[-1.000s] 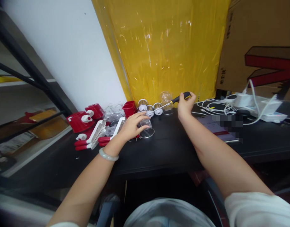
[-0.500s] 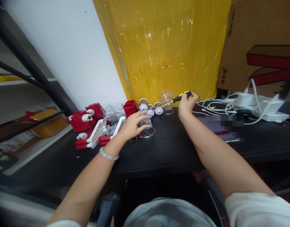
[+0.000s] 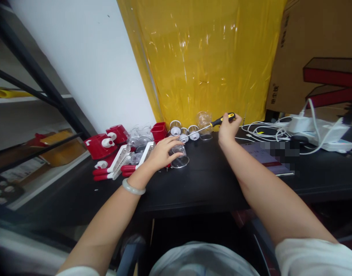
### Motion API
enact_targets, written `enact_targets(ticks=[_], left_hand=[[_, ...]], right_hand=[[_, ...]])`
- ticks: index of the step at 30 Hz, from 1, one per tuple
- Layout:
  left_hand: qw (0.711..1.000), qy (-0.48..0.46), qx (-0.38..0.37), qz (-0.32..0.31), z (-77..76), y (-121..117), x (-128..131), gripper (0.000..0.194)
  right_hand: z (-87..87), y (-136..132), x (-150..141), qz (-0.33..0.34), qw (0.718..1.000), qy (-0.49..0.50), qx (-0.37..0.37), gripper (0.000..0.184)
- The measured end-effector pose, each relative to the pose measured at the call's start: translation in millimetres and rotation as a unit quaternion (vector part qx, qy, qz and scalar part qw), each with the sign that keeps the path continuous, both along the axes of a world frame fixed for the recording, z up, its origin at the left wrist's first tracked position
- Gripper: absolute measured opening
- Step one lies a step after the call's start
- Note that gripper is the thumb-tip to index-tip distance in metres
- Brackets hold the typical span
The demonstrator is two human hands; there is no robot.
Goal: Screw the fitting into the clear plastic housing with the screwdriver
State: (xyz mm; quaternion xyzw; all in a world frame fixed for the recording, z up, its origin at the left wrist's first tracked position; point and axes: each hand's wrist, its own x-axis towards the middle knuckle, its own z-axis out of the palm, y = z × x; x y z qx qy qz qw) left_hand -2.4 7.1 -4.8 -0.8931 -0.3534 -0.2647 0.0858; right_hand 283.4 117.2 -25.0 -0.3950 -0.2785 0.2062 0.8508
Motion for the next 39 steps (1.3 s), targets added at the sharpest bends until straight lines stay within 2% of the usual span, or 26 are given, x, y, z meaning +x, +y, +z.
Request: enact_targets(ticks=[3, 8, 13, 24, 30, 36, 39], left_hand=[[1.0, 0.0, 0.001, -0.001, 0.1, 0, 0, 0.036], [1.0, -0.002, 0.003, -0.001, -0.6, 1, 0, 0.036], [1.0, -0.003, 0.005, -0.004, -0.6, 0, 0, 0.036], [1.0, -0.004, 0.005, -0.003, -1.1, 1, -1, 0.037], [1.0, -0.003, 0.008, -0.007, -2.0, 2, -1, 0.037], [1.0, -0.005, 0.014, -0.011, -2.8, 2, -2, 0.037], [1.0, -0.004, 0.014, -0.01, -2.5, 2, -2, 0.037]], right_hand=[[2.1, 3, 0, -0.037, 0.998, 0.038, -0.027, 0.021], [6.1, 1, -1, -0.031, 0.998, 0.038, -0.044, 0.016], [6.1, -1, -3, -0.024, 0.998, 0.051, -0.023, 0.026], [9.8, -8, -7, 0.007, 0.998, 0.057, -0.035, 0.017], [8.6, -11, -9, -0.037, 0.998, 0.04, -0.029, 0.024], [10.9, -10, -6, -0.036, 0.998, 0.048, -0.028, 0.019], [15.1, -12, -8, -0.028, 0.997, 0.07, -0.019, 0.022]])
